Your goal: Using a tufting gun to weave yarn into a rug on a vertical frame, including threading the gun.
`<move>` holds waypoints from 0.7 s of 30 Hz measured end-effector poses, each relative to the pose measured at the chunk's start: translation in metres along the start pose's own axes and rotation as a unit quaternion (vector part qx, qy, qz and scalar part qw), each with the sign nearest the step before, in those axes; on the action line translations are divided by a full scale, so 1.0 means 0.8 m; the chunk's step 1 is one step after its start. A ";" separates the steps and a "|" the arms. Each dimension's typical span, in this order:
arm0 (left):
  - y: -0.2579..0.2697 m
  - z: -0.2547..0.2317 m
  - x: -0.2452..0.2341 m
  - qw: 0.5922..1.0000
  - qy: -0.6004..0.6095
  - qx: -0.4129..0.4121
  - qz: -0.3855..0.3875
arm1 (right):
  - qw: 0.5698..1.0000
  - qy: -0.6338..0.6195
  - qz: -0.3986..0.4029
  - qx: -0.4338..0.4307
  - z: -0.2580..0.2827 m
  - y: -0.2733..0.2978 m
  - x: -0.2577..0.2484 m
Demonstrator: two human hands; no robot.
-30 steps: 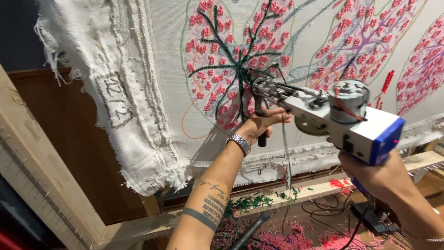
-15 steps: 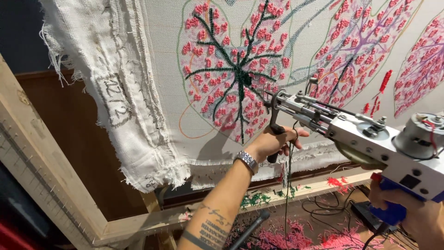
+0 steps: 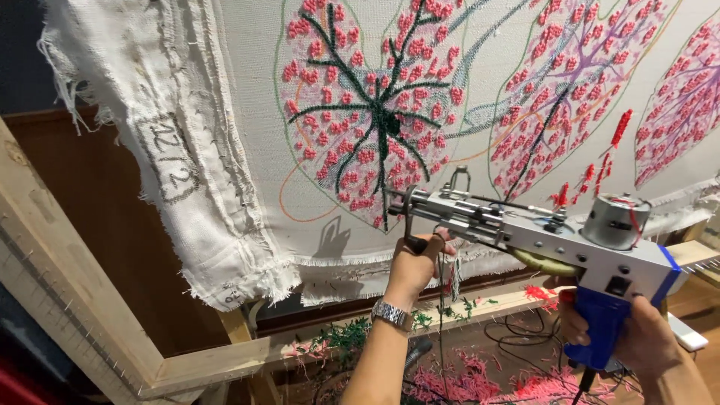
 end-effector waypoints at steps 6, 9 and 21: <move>-0.012 0.066 -0.014 0.998 0.024 -0.009 -0.065 | 0.994 -0.025 0.093 0.056 0.056 -0.003 0.027; -0.014 0.109 -0.019 0.992 0.032 0.114 -0.039 | 0.994 0.005 0.027 0.102 0.062 -0.021 0.058; 0.017 0.057 0.014 0.986 -0.051 0.158 -0.022 | 0.930 0.367 0.000 0.022 0.033 -0.159 0.106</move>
Point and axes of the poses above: each hand's wrist, its own y-axis away from the middle knuckle, its own x-axis out of the palm, z = x × y, the point moved 1 cm from there along -y, towards the middle knuckle, and after that the axes turned 3 degrees about -z, right-handed, at the moved point
